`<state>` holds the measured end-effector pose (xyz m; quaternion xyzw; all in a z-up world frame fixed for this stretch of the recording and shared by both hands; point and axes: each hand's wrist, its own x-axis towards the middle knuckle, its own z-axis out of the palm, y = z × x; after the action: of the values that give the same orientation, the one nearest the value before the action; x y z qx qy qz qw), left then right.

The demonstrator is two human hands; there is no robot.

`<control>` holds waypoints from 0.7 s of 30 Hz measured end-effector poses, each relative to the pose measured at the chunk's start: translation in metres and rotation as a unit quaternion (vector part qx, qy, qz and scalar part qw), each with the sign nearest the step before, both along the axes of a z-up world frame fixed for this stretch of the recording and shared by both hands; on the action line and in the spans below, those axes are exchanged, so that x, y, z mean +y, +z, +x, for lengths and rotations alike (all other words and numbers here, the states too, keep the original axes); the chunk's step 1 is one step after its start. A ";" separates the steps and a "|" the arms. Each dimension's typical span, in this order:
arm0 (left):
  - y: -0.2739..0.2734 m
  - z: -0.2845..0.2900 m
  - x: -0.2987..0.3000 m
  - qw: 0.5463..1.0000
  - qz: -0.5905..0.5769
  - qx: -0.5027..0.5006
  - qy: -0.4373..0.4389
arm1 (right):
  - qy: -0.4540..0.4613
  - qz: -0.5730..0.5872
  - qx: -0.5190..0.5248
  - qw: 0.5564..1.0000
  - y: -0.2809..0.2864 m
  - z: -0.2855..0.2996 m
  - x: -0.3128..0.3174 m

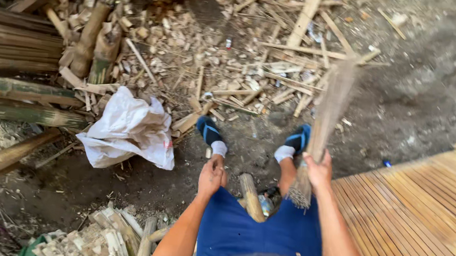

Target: The person sweeps scattered bamboo shavings and small pieces on the floor using a traditional broom, then gathers the debris by hand into a white sack. The person moves around a cluttered workshop area, sweeping near stacked bamboo poles and wooden structures, and finally lifts the filled sack.

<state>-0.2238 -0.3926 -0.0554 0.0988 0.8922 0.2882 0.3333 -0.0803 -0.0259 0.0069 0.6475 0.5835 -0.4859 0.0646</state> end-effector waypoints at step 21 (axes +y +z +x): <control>-0.263 -0.327 -0.322 0.863 -0.270 -0.053 0.423 | 0.381 -0.220 0.065 0.896 -0.146 -0.337 -0.368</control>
<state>-0.5508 -0.7142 -0.3181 -0.3972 0.8723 0.1537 0.2402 -0.4176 -0.3936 -0.1391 0.3119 0.6668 -0.5812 0.3470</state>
